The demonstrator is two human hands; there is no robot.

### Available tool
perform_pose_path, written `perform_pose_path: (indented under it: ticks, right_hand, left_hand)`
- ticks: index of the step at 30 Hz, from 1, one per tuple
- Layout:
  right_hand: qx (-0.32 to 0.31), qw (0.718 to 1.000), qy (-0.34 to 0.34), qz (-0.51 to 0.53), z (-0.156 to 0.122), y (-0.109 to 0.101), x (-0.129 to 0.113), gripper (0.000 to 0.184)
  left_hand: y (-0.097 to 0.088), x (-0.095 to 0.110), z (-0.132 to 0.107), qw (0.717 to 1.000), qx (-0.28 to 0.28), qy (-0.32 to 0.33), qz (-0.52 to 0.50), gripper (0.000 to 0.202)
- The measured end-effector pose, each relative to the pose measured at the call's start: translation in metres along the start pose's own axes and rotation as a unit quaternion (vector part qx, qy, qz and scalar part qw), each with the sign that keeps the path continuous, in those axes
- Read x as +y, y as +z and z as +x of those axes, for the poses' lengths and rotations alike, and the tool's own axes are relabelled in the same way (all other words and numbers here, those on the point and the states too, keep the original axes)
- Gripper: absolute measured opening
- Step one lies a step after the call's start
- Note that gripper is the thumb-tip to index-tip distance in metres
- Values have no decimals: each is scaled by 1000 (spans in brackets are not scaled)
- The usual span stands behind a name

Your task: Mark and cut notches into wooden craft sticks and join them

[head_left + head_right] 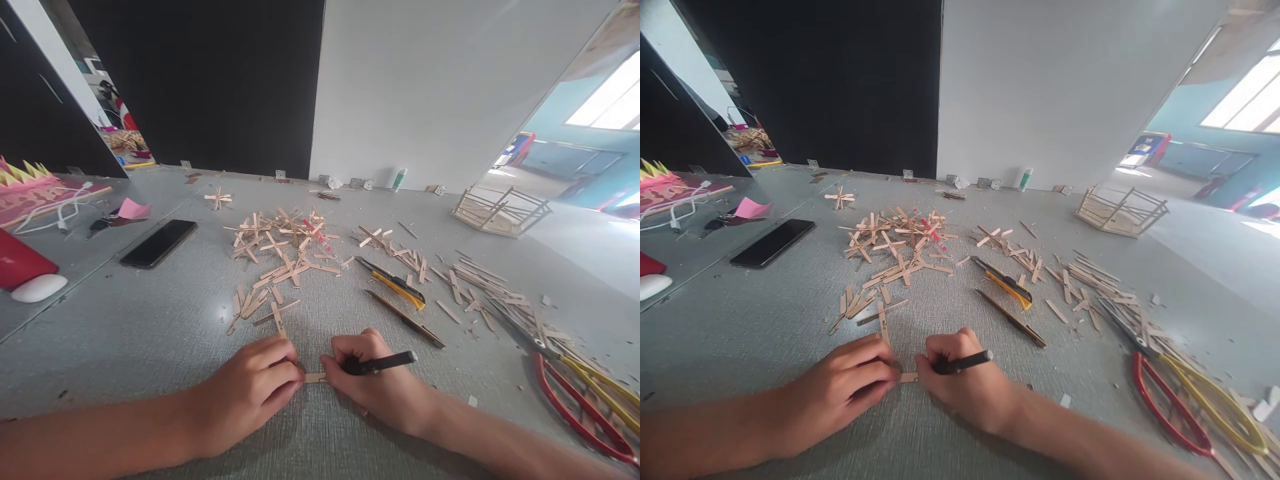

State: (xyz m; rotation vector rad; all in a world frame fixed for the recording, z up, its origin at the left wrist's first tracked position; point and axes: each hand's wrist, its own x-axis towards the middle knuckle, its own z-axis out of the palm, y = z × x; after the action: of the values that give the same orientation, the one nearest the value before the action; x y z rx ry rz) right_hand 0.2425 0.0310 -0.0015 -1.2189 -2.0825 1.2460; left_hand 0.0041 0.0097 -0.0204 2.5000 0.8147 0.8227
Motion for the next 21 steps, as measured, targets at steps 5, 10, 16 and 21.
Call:
perform_pose_path:
  ticks: [5,10,16,21]
  right_hand:
    - [13,1000,-16,-14,1,1,2,42]
    - [24,999,-32,-20,1,0,2,41]
    - [13,1000,2,26,3,-1,7,40]
    - [9,999,15,32,3,0,10,41]
  left_hand:
    - [0,0,0,1000,0,0,-1,22]
    - [-2,1,1,1000,-1,0,-3,23]
    - [-2,1,2,1000,-4,-3,-2,25]
    - [-2,3,2,1000,-6,0,-4,24]
